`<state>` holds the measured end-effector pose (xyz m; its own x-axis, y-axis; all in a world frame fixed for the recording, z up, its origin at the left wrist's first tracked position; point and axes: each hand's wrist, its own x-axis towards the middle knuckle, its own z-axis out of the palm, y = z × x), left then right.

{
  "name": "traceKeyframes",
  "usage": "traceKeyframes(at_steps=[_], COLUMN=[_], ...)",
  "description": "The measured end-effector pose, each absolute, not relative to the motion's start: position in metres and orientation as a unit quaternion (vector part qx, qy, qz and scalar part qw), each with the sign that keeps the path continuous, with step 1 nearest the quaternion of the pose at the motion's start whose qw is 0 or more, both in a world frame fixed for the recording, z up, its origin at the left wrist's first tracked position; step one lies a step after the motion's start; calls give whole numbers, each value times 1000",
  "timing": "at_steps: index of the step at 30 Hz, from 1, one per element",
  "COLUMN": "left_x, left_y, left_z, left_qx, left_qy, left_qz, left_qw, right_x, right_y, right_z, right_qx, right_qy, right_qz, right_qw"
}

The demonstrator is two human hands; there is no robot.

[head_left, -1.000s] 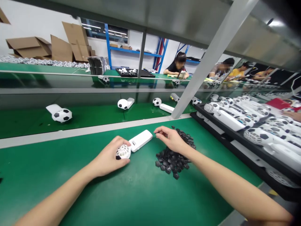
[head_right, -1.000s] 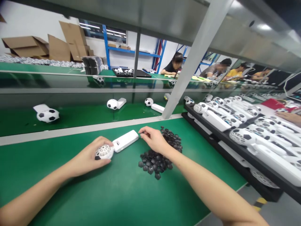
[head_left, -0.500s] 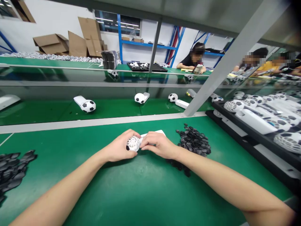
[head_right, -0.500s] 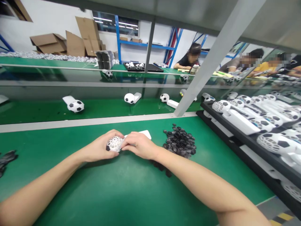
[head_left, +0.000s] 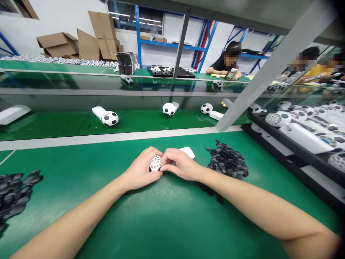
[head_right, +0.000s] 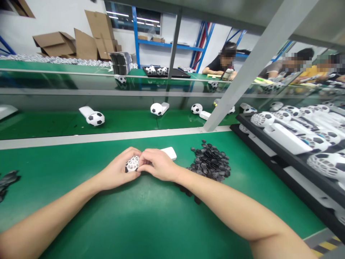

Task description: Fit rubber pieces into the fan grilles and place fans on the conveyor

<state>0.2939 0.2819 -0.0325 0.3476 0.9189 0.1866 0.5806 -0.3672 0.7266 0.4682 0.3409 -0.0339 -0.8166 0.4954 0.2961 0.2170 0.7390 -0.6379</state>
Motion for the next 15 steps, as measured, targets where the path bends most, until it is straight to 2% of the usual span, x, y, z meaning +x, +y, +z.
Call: traceKeyframes(at_steps=[5, 9, 15], left_x=[296, 279, 241], left_y=[280, 297, 387], left_z=[-34, -27, -16], left_qx=[752, 703, 635], left_qy=[502, 581, 709], left_qz=[328, 299, 288], left_qw=[273, 279, 104], right_x=[469, 521, 627], right_y=[342, 346, 351], right_z=[-25, -9, -32], right_qx=[-237, -341, -527], right_qy=[-900, -882, -822], right_qz=[283, 206, 78], right_qw=[231, 252, 203])
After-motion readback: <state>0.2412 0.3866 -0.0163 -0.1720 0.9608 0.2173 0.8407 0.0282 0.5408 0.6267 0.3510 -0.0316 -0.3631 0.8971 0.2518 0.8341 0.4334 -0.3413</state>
